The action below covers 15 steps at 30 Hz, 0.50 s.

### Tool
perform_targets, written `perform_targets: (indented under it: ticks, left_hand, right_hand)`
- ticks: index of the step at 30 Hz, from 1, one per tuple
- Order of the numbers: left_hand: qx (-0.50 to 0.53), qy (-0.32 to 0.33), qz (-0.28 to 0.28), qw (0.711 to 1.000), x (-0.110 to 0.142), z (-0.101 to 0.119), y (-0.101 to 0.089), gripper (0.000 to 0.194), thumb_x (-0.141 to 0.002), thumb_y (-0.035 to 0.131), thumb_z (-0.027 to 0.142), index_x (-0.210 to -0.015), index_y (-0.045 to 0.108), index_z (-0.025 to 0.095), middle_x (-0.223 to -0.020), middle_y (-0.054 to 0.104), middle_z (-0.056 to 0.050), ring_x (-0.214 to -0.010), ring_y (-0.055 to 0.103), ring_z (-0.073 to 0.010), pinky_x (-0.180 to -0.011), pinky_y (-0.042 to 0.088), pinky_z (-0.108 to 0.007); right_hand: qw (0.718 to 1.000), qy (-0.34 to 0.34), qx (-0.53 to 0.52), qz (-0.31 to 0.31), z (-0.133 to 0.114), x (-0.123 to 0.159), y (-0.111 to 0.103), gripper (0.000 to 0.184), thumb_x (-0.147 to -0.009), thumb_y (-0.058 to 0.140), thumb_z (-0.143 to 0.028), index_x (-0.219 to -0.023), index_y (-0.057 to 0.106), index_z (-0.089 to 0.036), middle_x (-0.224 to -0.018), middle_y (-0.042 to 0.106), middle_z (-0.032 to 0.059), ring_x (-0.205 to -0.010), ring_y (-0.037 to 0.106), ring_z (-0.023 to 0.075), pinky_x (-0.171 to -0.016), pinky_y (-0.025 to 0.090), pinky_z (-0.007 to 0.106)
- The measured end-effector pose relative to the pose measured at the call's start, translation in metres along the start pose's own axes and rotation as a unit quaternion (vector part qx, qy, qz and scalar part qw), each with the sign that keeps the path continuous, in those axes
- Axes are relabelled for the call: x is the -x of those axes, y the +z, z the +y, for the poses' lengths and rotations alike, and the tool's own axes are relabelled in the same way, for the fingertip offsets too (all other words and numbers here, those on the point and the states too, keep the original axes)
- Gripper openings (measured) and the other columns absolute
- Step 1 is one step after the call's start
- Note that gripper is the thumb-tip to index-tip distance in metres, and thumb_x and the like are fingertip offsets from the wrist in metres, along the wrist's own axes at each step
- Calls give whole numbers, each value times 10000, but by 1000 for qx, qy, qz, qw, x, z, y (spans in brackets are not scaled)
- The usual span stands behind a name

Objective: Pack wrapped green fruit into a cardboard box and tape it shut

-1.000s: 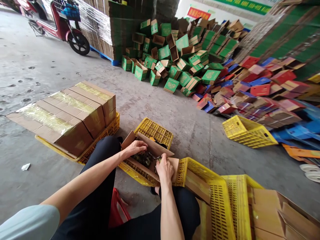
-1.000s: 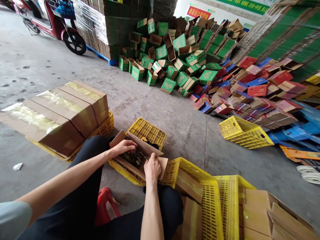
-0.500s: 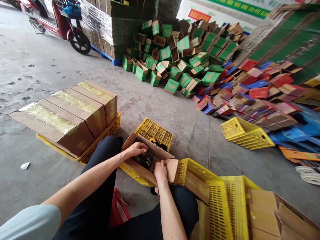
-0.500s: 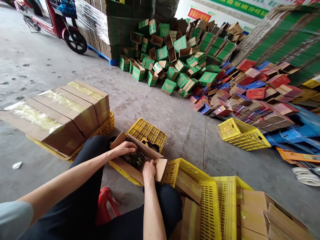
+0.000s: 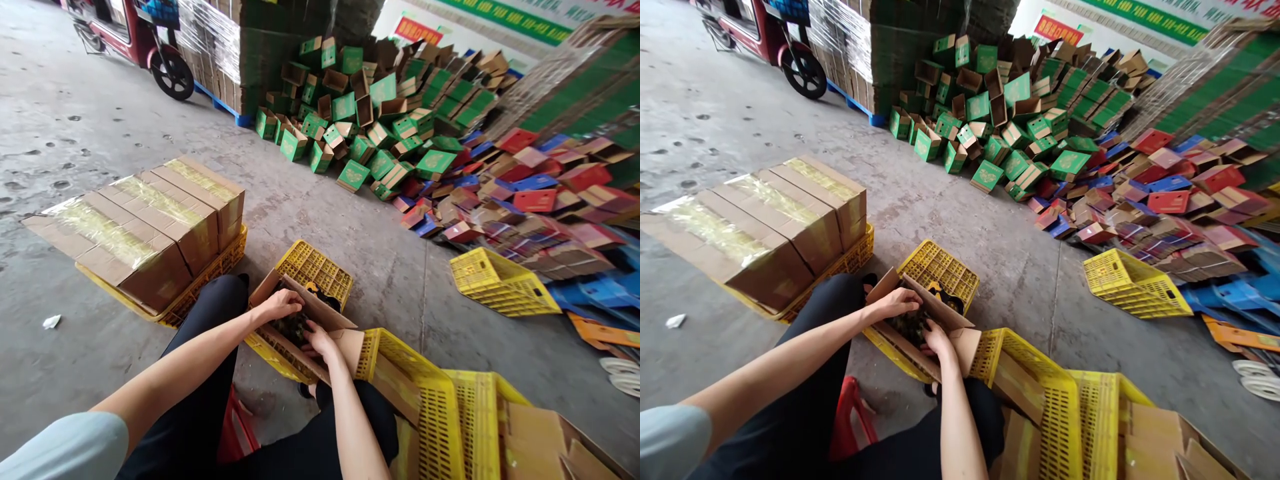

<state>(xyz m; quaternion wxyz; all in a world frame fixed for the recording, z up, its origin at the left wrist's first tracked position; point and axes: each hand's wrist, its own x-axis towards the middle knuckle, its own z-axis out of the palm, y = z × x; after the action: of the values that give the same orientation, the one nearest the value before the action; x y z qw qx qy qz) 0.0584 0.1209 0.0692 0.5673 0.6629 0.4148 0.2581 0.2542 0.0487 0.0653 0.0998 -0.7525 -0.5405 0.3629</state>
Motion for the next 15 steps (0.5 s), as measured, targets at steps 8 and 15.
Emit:
perform_targets:
  ticks: [8, 15]
  left_hand:
    - [-39, -3, -9, 999, 5, 2, -3, 302, -833, 629, 256, -1065, 761, 116, -871, 766, -73, -791, 693, -224, -724, 502, -274]
    - [-138, 27, 25, 990, 8, 0, 0, 292, -815, 631, 223, -1064, 780, 185, -1018, 779, -70, -933, 713, -251, -828, 520, -291]
  right_hand:
    - [995, 56, 77, 24, -4, -1, -3, 150, -824, 629, -219, -721, 730, -179, -610, 703, 60, -697, 743, 230, -717, 585, 337]
    - [969, 57, 210, 115, -4, 26, -13, 225, -955, 524, -184, -1019, 730, -121, -1132, 730, 241, -1130, 690, 297, -984, 480, 410]
